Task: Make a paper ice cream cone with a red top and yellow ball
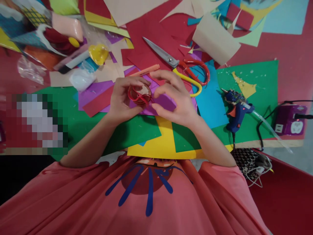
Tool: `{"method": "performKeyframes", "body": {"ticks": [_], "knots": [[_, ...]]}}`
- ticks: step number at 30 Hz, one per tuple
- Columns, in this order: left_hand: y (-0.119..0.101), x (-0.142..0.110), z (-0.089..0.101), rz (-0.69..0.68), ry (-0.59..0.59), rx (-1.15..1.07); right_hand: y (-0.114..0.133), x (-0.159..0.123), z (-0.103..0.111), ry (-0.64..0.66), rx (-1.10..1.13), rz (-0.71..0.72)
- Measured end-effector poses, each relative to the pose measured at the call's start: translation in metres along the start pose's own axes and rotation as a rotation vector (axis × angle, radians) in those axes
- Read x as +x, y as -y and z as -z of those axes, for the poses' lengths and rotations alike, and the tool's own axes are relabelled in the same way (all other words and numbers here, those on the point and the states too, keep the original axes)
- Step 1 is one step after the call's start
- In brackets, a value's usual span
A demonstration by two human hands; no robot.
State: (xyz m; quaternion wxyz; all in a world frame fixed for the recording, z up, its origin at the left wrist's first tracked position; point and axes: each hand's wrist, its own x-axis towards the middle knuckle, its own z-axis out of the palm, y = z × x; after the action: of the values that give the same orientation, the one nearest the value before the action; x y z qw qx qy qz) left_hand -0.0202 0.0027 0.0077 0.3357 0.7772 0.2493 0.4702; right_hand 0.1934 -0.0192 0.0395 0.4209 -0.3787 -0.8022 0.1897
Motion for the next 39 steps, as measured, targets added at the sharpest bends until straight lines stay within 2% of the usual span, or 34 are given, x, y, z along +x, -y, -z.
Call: {"method": "performKeyframes", "body": {"ticks": [5,11,18,24,31,39], "knots": [[0.0,0.0,-0.001,0.003,0.007,0.03,0.001,0.001,-0.004,-0.098,-0.1,0.081],[-0.001,-0.002,-0.003,-0.02,0.08,0.102,0.004,0.001,-0.006,-0.149,-0.159,0.058],[-0.004,-0.002,-0.004,-0.041,0.103,0.151,0.002,-0.002,-0.014,-0.099,-0.185,-0.025],[-0.003,-0.004,-0.004,-0.031,0.107,0.124,0.003,0.0,-0.018,-0.223,-0.15,0.117],[-0.002,-0.006,-0.004,-0.011,0.161,0.218,0.009,0.003,-0.019,-0.224,-0.095,0.062],[-0.001,-0.006,-0.004,-0.087,0.118,0.187,0.008,0.0,-0.021,-0.152,-0.144,-0.076]]}}
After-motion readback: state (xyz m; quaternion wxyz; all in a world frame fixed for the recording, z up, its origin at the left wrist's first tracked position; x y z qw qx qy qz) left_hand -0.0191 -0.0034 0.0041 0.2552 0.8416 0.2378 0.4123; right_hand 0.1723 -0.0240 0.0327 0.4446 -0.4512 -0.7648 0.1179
